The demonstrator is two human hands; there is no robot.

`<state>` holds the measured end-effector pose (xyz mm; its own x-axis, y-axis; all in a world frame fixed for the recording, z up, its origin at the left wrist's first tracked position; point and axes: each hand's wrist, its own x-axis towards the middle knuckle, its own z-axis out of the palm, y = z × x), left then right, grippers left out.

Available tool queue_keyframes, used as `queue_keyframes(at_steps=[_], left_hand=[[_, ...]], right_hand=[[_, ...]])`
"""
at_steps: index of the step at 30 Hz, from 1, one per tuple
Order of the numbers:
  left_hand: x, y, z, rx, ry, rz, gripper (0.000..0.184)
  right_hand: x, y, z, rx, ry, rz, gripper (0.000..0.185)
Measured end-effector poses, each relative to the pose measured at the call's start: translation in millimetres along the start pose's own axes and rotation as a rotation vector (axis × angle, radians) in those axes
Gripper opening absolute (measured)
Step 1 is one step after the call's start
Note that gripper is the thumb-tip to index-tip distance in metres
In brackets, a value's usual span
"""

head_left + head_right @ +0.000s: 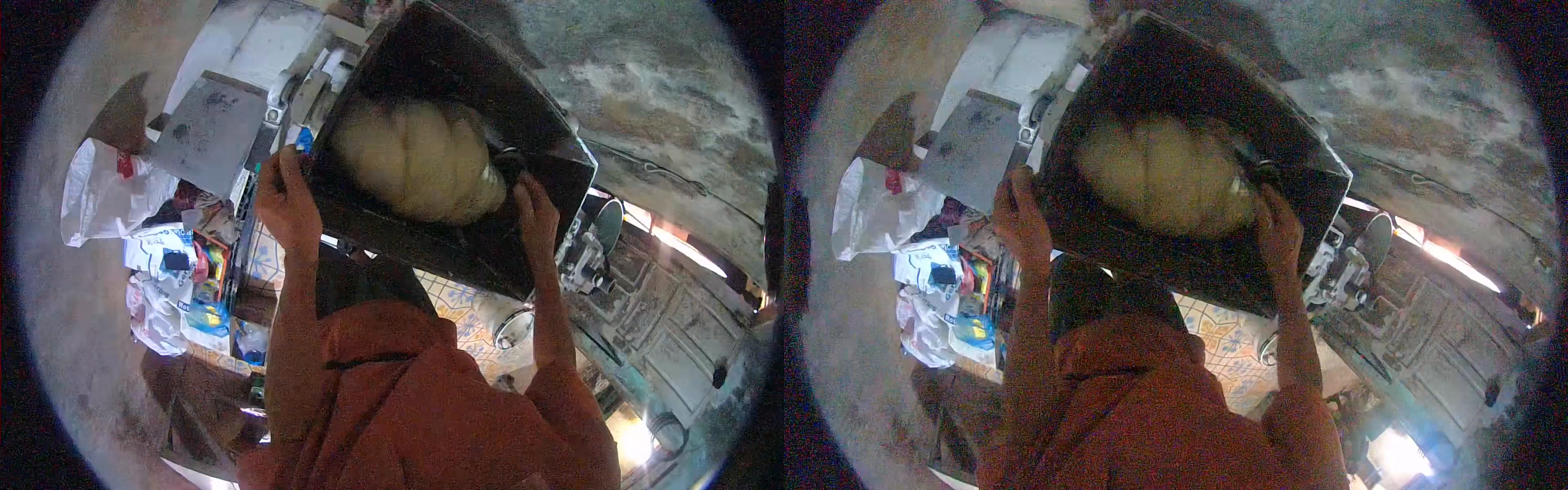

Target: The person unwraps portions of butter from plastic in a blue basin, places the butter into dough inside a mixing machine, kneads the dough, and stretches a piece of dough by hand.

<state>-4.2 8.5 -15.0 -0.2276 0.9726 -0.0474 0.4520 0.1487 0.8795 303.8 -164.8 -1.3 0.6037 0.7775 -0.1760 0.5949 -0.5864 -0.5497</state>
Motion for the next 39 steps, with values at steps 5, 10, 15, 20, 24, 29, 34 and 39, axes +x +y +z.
queue_keyframes(at_steps=[5,10,15,20,24,29,34,39], left_hand=[[1.2,-5.6,-1.7,0.049,-0.002,0.072,0.033],[1.9,-3.3,-0.2,0.135,0.023,0.095,0.036],[-0.6,-4.9,-0.9,0.094,0.018,0.157,0.036],[6.2,-33.7,5.6,0.02,0.023,0.169,0.038],[4.0,-25.4,1.6,0.017,-0.032,0.22,0.04],[7.5,-30.8,-2.2,0.131,-0.133,0.295,0.044],[1.4,-9.2,-7.0,0.047,-0.255,0.285,0.048],[29.9,-34.6,1.1,0.015,-0.291,0.434,0.05]], right_hand=[[13.5,52.8,81.5,-0.308,-0.149,-0.331,0.053],[-35.0,37.1,78.6,-0.809,-0.412,-0.625,0.057],[-31.6,-69.6,-23.9,-0.807,-0.791,-0.15,0.037],[-93.6,7.6,-90.8,-0.133,-0.007,0.087,0.02],[-157.5,7.3,-122.7,-0.09,0.303,0.108,0.017],[-269.6,41.9,-80.9,-0.227,0.607,0.31,0.016],[-433.6,78.7,55.0,0.163,0.583,0.845,0.032],[-606.4,10.9,265.4,0.174,0.327,1.046,0.033]])
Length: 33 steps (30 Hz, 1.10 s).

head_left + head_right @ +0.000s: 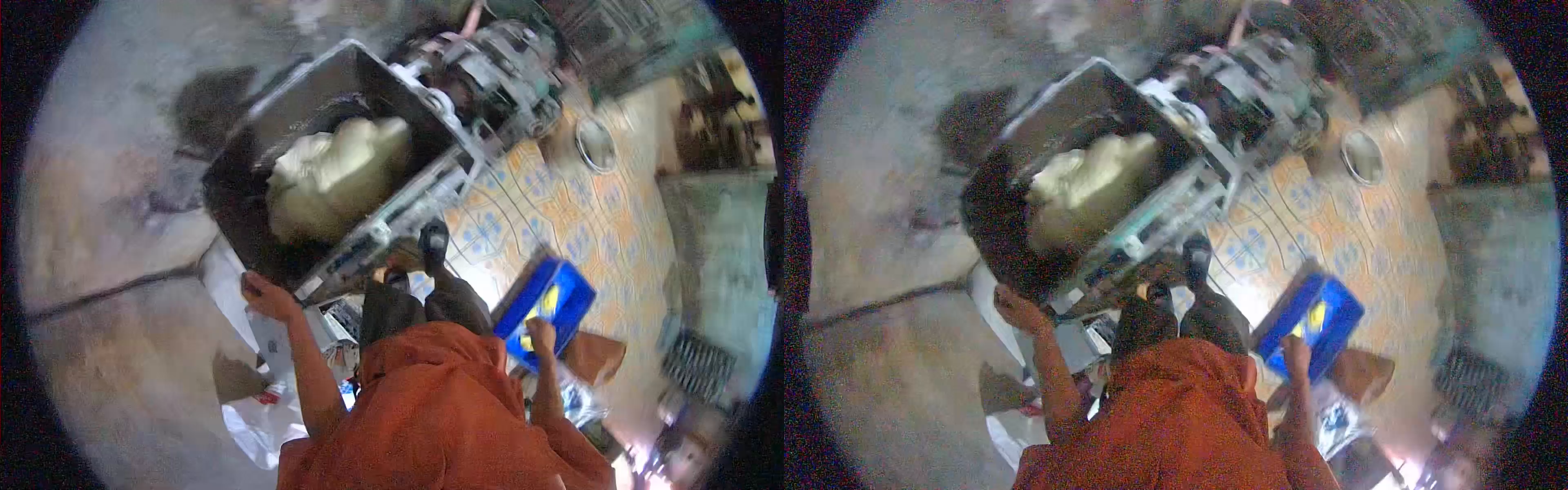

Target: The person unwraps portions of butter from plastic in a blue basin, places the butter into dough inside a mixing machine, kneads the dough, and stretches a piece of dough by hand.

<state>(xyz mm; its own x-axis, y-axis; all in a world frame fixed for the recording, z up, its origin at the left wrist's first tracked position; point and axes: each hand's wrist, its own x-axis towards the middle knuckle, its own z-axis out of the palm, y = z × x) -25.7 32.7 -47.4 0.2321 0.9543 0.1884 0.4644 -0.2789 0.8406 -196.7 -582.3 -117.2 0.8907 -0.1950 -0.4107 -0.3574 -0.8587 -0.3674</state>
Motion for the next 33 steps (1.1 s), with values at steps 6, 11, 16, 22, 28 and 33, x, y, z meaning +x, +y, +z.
queue_keyframes(at_steps=[6,11,16,22,28,33], left_hand=[[0.4,6.9,-12.4,0.077,-0.166,0.002,0.055],[2.2,-15.1,-21.0,0.371,0.063,0.946,0.072],[-185.8,68.2,-33.2,0.13,-0.559,1.341,0.057],[-431.5,27.3,-37.5,0.332,-1.823,0.542,0.025],[-643.2,-51.9,-35.9,0.681,-2.303,0.842,0.034],[-784.2,-135.0,-17.2,0.819,-2.452,0.754,0.038]], right_hand=[[-207.0,53.9,108.3,0.295,-0.158,0.565,0.028],[-268.4,77.7,180.2,0.035,0.191,0.483,0.036],[-256.3,68.5,138.7,0.605,0.237,0.801,0.039],[-240.3,181.1,174.4,0.788,0.116,0.962,0.038],[-194.0,334.2,251.8,0.751,0.071,1.008,0.036],[-108.1,436.1,279.8,0.895,0.317,1.078,0.036]])
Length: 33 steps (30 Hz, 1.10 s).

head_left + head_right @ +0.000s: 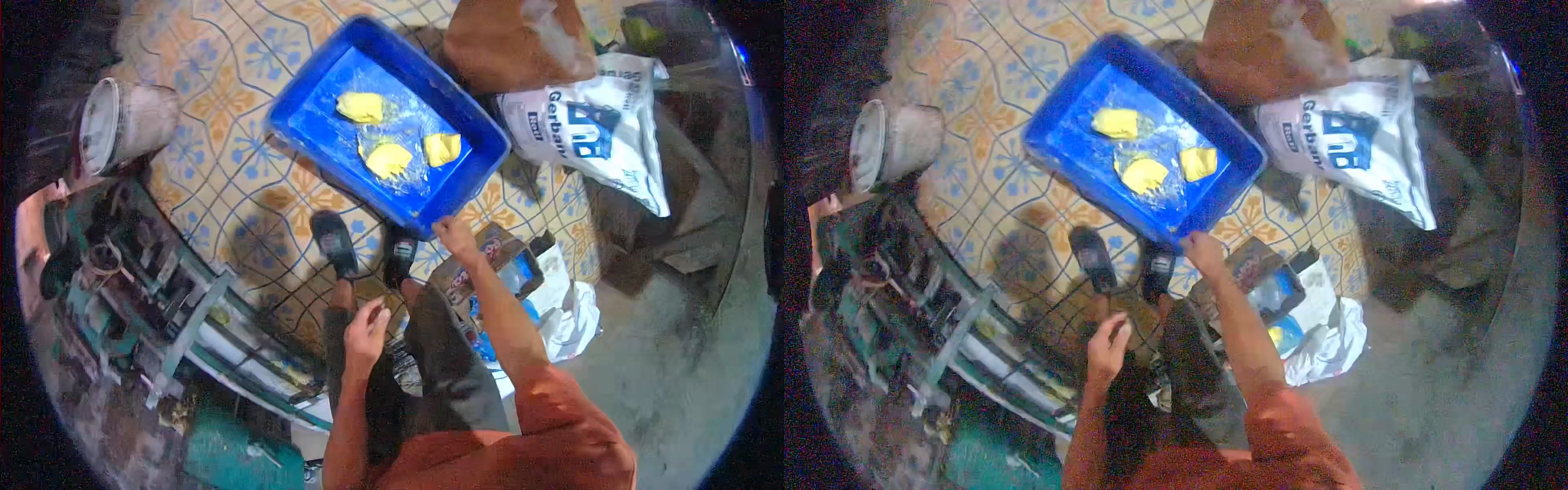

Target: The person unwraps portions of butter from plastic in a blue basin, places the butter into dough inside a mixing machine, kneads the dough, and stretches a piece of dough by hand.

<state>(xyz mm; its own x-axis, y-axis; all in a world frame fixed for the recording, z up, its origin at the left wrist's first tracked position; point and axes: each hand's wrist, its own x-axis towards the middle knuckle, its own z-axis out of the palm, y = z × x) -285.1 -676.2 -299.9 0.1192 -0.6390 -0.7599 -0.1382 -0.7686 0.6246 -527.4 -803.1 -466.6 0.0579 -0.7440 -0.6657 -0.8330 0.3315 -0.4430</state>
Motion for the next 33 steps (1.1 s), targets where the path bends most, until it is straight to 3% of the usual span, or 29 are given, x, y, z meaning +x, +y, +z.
queue_keyframes(at_steps=[5,8,9,12,13,14,19,22,27,30,33], left_hand=[[133.1,-25.5,43.9,0.335,-0.212,0.028,0.044],[181.7,-44.1,48.2,0.515,-0.296,0.092,0.044],[192.4,-34.9,48.8,0.668,-0.345,0.022,0.045],[210.6,-2.5,54.5,0.544,-0.214,0.227,0.049],[214.2,4.9,55.3,0.523,-0.215,0.223,0.049],[217.2,11.3,54.5,0.508,-0.211,0.219,0.049],[217.8,17.0,56.2,0.549,-0.287,0.144,0.047],[219.0,18.0,60.4,0.566,-0.356,0.191,0.045],[227.0,31.4,56.7,0.553,-0.378,0.175,0.041],[227.8,30.6,56.2,0.514,-0.371,0.189,0.04],[225.4,20.1,60.9,0.455,-0.318,0.218,0.044]], right_hand=[[122.3,21.5,76.8,0.094,0.027,0.117,0.039],[183.3,38.0,124.1,0.151,0.18,0.1,0.043],[199.2,47.2,141.1,0.159,0.27,0.066,0.045],[222.3,41.4,145.4,0.222,0.367,0.129,0.048],[227.9,35.0,144.3,0.255,0.365,0.173,0.048],[235.3,44.2,149.4,0.379,0.366,0.028,0.049],[241.6,44.0,161.7,0.627,0.297,0.138,0.056],[242.1,35.7,154.5,0.597,0.303,0.176,0.06],[257.2,54.9,189.7,0.512,0.528,0.106,0.064],[235.7,12.0,145.6,0.548,0.442,0.204,0.061],[245.5,31.7,152.8,0.344,0.435,0.126,0.057]])
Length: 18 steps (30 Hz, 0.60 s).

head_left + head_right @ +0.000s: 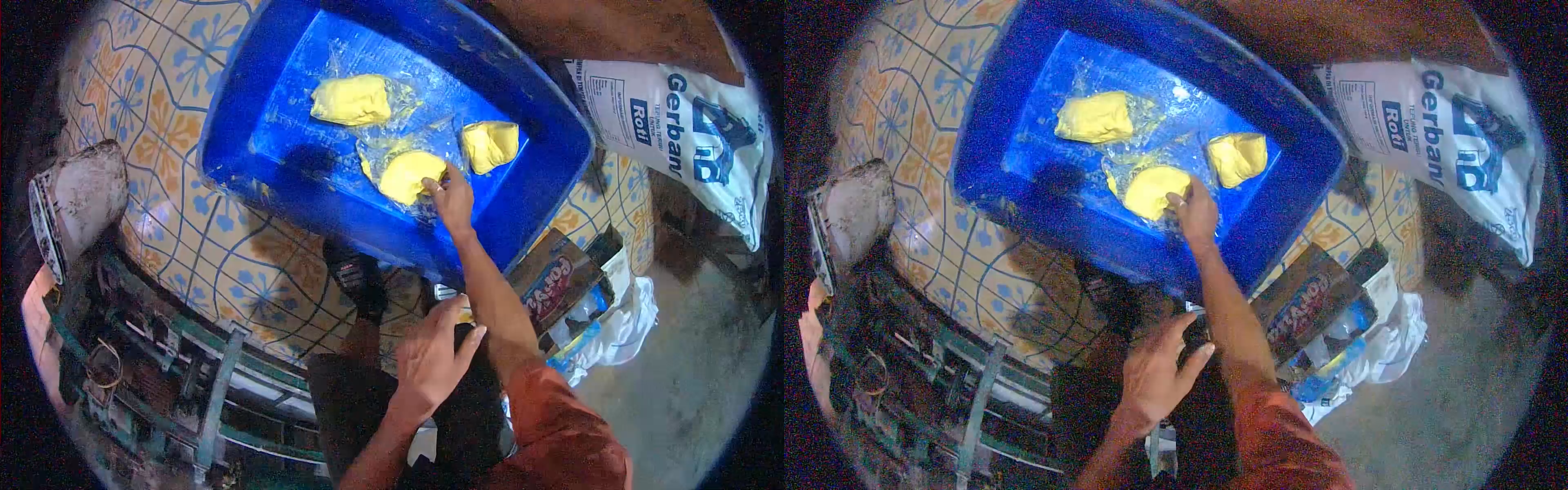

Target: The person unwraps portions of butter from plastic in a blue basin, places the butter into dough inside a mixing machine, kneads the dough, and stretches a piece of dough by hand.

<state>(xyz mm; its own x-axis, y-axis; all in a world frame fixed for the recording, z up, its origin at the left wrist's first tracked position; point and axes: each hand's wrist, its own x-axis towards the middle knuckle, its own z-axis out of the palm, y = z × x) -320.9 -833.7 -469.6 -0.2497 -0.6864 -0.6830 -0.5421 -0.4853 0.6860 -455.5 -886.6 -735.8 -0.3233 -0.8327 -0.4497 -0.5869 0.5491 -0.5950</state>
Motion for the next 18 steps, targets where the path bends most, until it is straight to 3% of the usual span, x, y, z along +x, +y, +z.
queue_keyframes(at_steps=[5,8,11,13,18], left_hand=[[3.2,2.5,-4.7,0.021,0.022,0.067,0.045],[2.0,-0.3,-5.8,0.034,0.008,0.06,0.046],[1.9,-1.8,-8.0,0.032,0.016,0.039,0.046],[2.5,-2.1,-12.1,0.014,0.006,0.021,0.046],[4.4,-2.8,-18.2,-0.027,0.001,0.017,0.046]], right_hand=[[4.4,26.9,21.7,-0.057,0.085,-0.062,0.056],[-0.7,33.9,33.3,0.078,0.185,-0.077,0.046],[-3.3,19.3,26.5,-0.014,0.132,0.021,0.036],[-5.3,10.7,22.4,-0.027,0.171,-0.036,0.028],[-10.9,8.4,23.2,0.037,0.196,-0.009,0.035]])
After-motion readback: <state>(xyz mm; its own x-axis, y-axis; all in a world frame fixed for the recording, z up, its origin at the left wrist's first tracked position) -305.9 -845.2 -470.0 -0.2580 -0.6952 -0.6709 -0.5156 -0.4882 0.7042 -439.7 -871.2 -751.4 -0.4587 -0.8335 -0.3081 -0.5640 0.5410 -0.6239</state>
